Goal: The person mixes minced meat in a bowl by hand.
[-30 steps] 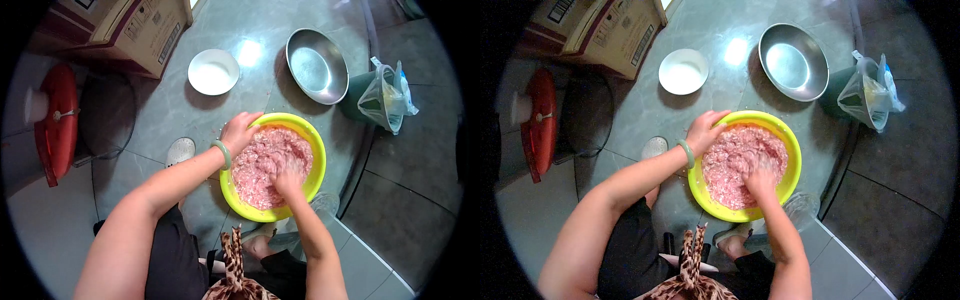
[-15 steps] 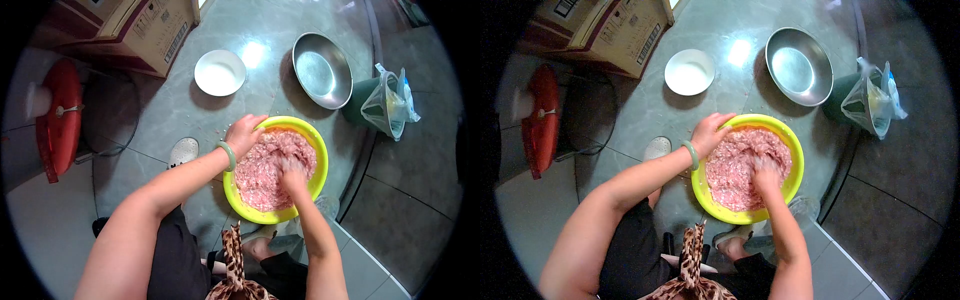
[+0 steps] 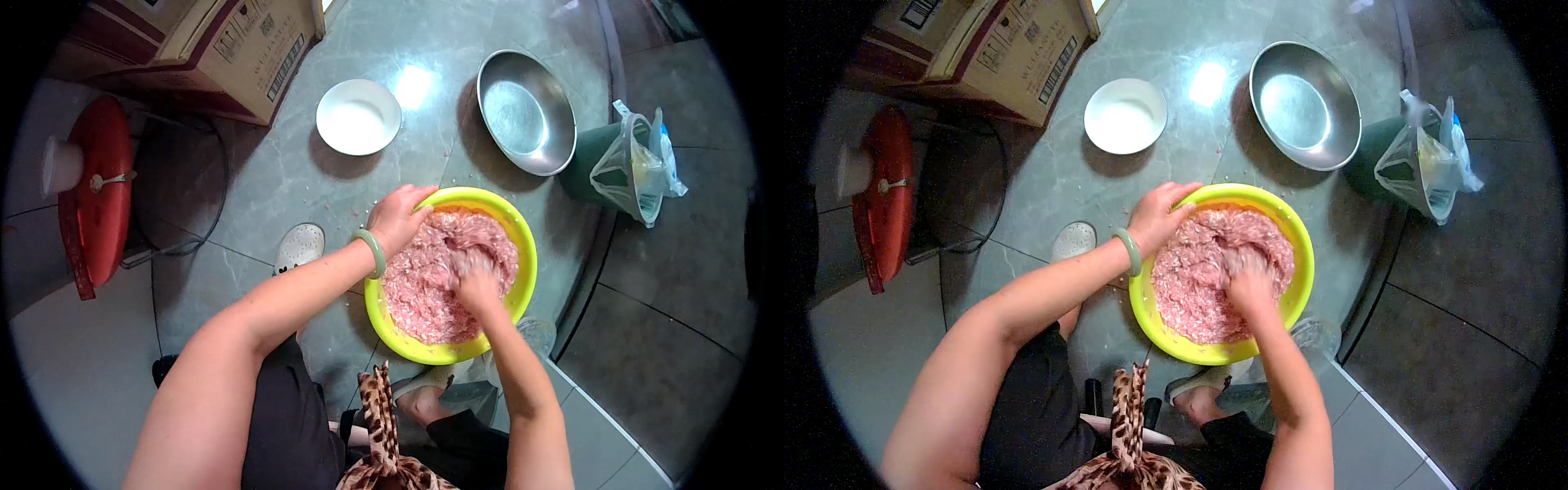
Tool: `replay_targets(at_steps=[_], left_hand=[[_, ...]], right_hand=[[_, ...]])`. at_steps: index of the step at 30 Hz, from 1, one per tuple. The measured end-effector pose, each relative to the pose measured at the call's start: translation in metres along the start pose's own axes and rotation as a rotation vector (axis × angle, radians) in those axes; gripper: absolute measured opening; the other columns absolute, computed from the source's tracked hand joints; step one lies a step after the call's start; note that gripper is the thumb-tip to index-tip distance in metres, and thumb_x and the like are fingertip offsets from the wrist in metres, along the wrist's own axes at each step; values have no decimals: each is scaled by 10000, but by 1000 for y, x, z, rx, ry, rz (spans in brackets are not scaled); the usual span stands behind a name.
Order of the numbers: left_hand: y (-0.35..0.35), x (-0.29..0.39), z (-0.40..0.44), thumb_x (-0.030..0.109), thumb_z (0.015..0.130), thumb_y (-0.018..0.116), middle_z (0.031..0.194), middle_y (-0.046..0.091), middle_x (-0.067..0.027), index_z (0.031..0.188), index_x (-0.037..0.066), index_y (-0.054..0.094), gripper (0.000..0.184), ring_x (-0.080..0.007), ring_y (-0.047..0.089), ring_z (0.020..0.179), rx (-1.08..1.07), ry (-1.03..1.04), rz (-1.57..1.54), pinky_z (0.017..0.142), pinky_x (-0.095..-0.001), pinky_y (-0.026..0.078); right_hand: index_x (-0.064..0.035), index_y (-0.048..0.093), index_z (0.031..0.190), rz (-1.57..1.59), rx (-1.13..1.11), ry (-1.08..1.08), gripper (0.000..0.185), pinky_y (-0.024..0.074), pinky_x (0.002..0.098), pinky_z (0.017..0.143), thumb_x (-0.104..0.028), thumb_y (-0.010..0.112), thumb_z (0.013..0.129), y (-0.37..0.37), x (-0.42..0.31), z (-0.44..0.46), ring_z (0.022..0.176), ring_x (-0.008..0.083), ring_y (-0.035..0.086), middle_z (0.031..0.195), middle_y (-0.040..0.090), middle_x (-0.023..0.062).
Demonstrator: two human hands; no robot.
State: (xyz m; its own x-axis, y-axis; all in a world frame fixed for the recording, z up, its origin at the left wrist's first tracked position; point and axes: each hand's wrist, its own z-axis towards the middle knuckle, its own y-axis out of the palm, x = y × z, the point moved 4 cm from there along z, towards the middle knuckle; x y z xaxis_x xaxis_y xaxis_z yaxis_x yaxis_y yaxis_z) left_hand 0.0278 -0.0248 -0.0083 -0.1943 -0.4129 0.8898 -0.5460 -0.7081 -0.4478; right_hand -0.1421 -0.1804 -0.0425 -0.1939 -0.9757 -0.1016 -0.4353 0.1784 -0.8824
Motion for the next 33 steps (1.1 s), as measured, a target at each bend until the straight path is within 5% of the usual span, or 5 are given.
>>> replay_targets(at_steps=[10,16,22,28,33], left_hand=[[1,0,-1,157,849,606,925,584,-137,1225,139,604,376,-316,587,849,-14,-30,21,764,-389,473],[-2,2,0,186,857,609,948,589,-135,1193,148,613,338,-331,599,877,-8,-19,-10,761,-411,484],[-1,1,0,174,851,609,950,587,-147,1227,140,598,378,-327,590,871,-18,-8,41,770,-399,475],[0,-3,0,164,851,610,936,584,-145,1230,132,602,380,-314,587,863,-32,-60,-53,781,-381,468],[-1,-1,1,161,854,610,942,588,-135,1218,123,607,366,-301,590,873,-34,-49,-63,787,-377,470]], right_hand=[[-183,712,889,191,-241,-276,166,546,416,698,-182,645,738,-55,-89,32,808,307,672,914,688,100],[-141,431,1379,-52,162,30,513,446,527,903,-153,479,868,23,-6,-31,1099,398,551,1256,546,211],[-47,657,996,-153,-452,-275,243,549,411,666,-140,553,797,-40,-93,-44,927,311,642,1046,621,157],[-44,651,914,-221,-6,-749,208,502,409,802,-181,519,828,-89,-99,48,903,299,630,965,645,136],[-115,622,1205,282,-516,-29,482,420,398,983,-476,489,914,-64,-3,101,1110,334,577,1216,610,158]])
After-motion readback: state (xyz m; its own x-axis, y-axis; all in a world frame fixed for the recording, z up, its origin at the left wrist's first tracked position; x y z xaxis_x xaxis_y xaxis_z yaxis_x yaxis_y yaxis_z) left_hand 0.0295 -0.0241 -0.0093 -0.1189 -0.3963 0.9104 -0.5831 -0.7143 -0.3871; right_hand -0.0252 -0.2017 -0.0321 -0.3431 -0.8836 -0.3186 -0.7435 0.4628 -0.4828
